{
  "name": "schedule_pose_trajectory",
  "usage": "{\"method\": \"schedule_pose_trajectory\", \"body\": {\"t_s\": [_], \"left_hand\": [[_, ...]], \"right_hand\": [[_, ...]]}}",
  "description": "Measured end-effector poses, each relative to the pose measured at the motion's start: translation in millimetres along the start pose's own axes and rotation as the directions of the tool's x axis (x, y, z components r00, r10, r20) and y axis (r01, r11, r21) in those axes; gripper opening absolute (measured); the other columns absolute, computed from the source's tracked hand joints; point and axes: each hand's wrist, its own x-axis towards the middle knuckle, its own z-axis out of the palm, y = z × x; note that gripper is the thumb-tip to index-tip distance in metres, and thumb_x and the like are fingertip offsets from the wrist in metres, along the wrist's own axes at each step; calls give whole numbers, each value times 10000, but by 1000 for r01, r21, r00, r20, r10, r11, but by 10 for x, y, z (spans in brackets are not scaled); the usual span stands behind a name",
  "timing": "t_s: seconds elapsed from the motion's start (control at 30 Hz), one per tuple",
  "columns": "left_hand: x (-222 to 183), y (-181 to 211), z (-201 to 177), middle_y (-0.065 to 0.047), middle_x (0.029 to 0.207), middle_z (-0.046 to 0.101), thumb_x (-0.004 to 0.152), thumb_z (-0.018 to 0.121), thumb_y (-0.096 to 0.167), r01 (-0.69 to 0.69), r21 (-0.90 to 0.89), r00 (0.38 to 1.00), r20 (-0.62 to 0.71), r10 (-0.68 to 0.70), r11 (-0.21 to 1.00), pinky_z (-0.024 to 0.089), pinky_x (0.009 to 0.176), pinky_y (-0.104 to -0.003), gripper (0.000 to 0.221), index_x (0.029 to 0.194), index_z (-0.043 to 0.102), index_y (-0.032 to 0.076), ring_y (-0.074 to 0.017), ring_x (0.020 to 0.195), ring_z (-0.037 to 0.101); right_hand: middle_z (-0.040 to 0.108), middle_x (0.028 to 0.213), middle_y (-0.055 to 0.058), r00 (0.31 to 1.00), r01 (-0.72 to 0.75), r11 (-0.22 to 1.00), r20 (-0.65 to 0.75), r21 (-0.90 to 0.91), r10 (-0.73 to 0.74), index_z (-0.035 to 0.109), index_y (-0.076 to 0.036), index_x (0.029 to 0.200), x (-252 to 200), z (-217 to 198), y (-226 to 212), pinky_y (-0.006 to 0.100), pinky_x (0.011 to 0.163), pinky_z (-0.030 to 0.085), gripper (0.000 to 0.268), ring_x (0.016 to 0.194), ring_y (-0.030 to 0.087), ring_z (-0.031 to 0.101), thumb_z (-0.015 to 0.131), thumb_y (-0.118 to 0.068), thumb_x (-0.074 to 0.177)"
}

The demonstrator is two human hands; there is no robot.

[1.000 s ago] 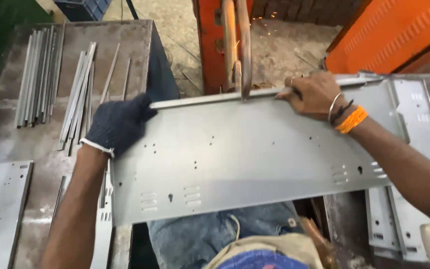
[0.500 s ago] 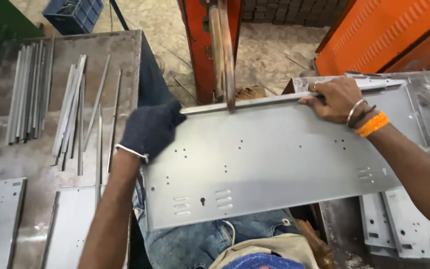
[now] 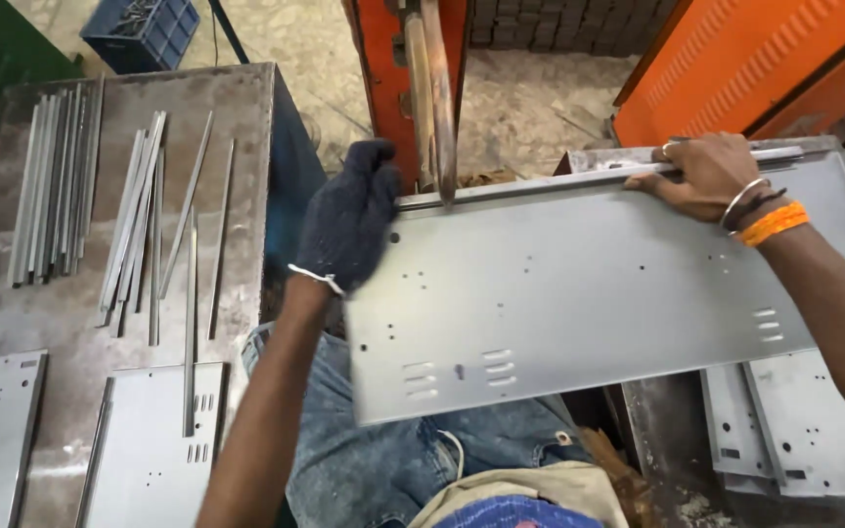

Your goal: Spot welding metal rods onto metal plates using an industrial welding machine.

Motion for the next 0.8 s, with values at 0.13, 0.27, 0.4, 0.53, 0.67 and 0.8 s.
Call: {"method": "schedule_pose_trajectory", "body": {"t_s": [0.13, 0.27, 0.4, 0.53, 0.67, 0.8], "left_hand": [[43, -435, 402, -199, 1093, 688, 1139, 396, 355, -152, -46, 970, -197, 140, 987, 556, 871, -419, 273, 1247, 550, 157, -345, 996, 723], [-5, -227, 378, -133, 1060, 721, 1150, 276, 413, -130, -161, 973, -210, 95, 978, 534, 845, -384, 431, 1402, 468, 121, -291, 933, 712], [-3, -303, 501, -102, 979, 743, 1145, 241, 419, 5, -292, 986, -157, -53, 957, 523, 790, -387, 520, 1493, 442, 88, -268, 834, 693], [20, -282, 353, -101, 991, 748, 1147, 236, 397, -6, -249, 991, -132, -28, 969, 515, 813, -391, 517, 1501, 448, 85, -266, 842, 684], [-30, -267, 41, -149, 954, 732, 1074, 414, 422, 43, -112, 997, 62, -36, 993, 544, 801, -407, 469, 1334, 614, 87, -291, 849, 713], [-69, -223, -454, -160, 925, 772, 895, 671, 492, 156, 263, 960, 188, -209, 952, 560, 792, -456, 418, 1077, 796, 136, -334, 858, 741]], "right_hand": [[699, 693, 157, 1000, -14, 1000, 24, -4, 14, 793, -58, 1066, 3, 5, 183, 474, 654, 504, 755, 670, 352, 687, 553, -755, 900], [701, 680, 150, 997, -37, 999, 66, -7, 38, 796, -85, 1021, 69, 83, 288, 481, 652, 507, 753, 673, 348, 692, 524, -774, 888], [690, 650, 152, 999, -15, 1000, 46, -18, 16, 797, -84, 1045, 122, 147, 435, 469, 622, 510, 771, 621, 337, 685, 532, -783, 856], [693, 649, 143, 992, -47, 994, 115, -99, 58, 803, -93, 991, 234, 90, 391, 472, 621, 511, 754, 627, 327, 681, 520, -784, 889], [696, 679, 144, 998, -31, 999, 61, -28, 33, 801, -89, 1000, 177, -104, -29, 487, 636, 490, 736, 638, 336, 678, 561, -772, 868], [691, 718, 168, 996, 88, 994, -6, 64, -88, 746, -84, 1048, 308, -398, -671, 497, 633, 487, 638, 669, 365, 665, 602, -690, 907]]}}
